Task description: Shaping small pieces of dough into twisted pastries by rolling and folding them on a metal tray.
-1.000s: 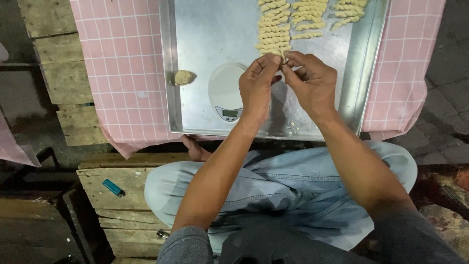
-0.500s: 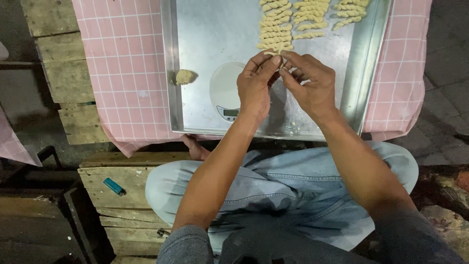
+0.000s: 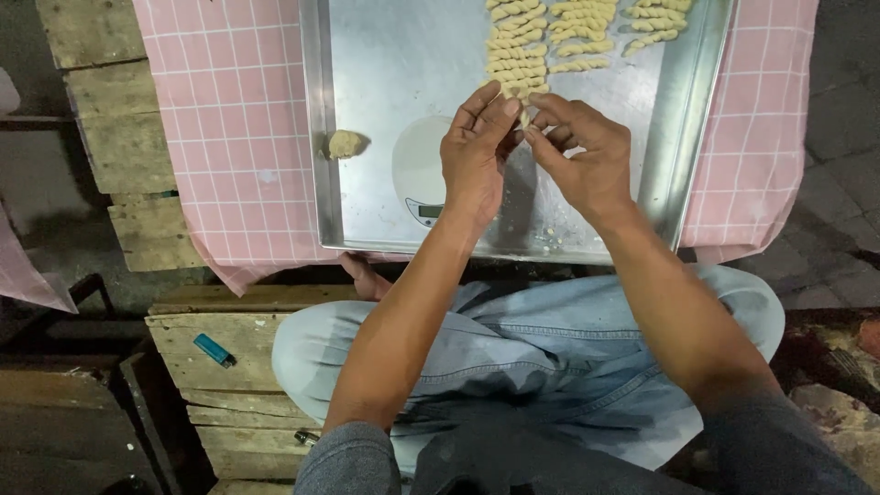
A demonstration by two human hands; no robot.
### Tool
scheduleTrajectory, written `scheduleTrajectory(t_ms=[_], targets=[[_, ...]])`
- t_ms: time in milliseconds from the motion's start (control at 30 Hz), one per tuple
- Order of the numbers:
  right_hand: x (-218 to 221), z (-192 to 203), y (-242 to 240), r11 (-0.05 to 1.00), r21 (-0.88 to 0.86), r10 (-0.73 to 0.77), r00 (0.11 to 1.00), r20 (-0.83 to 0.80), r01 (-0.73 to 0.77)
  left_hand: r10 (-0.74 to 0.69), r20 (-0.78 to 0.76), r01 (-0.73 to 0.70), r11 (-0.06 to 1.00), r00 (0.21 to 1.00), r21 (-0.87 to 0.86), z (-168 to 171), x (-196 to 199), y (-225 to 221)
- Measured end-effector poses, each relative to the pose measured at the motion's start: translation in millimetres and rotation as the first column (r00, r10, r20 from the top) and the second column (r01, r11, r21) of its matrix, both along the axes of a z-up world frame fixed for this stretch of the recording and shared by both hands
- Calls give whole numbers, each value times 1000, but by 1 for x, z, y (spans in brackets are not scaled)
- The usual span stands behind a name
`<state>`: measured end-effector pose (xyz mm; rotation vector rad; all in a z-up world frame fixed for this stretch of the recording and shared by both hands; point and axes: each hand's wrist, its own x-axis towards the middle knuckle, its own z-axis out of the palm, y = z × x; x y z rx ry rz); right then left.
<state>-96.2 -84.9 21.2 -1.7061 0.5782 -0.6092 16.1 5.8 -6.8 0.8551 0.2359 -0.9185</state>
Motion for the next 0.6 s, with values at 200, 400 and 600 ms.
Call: scheduleTrajectory(t_ms=[200, 400, 600], targets=[[0, 4, -1, 999, 20, 36, 999, -23, -35, -33, 31, 30, 997, 999, 74, 11, 0, -2], [-4, -4, -6, 996, 71, 50, 999, 7, -51, -128, 112, 127, 992, 985, 19, 22, 7, 0], [0, 5, -5, 992, 119, 25, 999, 30, -28, -58, 157, 66, 997, 986, -45, 4, 9, 1]])
